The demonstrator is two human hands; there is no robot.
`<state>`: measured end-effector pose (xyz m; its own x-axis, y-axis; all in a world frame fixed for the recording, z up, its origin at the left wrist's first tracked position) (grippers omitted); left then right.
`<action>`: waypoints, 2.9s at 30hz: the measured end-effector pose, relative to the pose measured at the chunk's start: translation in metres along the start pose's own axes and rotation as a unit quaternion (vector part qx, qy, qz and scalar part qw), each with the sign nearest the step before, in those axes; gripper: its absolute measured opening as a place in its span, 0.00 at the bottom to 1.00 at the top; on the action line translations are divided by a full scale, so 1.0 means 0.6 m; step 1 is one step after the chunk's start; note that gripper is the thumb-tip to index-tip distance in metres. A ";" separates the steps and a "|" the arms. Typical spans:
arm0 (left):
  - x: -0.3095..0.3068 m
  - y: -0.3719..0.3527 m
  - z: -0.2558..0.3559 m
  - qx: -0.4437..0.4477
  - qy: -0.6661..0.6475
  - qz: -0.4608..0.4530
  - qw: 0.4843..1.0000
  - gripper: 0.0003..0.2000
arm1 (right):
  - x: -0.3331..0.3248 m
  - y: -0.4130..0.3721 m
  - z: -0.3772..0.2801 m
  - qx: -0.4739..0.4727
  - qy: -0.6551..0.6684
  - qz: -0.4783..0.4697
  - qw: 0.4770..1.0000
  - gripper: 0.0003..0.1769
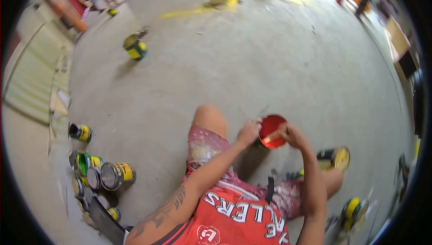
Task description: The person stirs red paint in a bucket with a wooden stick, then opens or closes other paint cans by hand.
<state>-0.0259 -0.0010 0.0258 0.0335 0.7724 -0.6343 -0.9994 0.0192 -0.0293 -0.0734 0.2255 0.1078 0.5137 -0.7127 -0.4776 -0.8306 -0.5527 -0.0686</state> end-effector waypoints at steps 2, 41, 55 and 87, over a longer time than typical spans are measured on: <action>0.011 0.003 -0.016 -0.020 -0.007 0.017 1.000 0.18 | -0.013 -0.004 -0.004 0.106 -0.056 -0.020 0.993 0.14; 0.009 0.010 -0.023 0.007 -0.052 -0.012 0.999 0.18 | -0.028 -0.006 -0.038 0.063 -0.188 0.115 0.973 0.13; -0.001 0.012 -0.020 -0.018 -0.094 -0.031 0.995 0.17 | -0.038 -0.006 -0.038 0.076 -0.162 0.108 0.978 0.12; 0.003 0.019 -0.025 -0.029 -0.084 -0.030 0.996 0.18 | -0.013 -0.009 -0.024 -0.031 -0.059 0.144 0.987 0.13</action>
<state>-0.0371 -0.0088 0.0127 0.0851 0.8668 -0.4913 -0.9932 0.0347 -0.1109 -0.0698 0.2277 0.1243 0.2272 -0.7905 -0.5688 -0.9217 -0.3630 0.1363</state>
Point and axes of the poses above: each hand's wrist, its own y-axis towards the middle knuckle, its own x-axis out of the palm, z = x × y, the point moved 3 cm from there along y, towards the middle knuckle, and after that the axes turned 6 degrees about y, right-handed, at the moved point
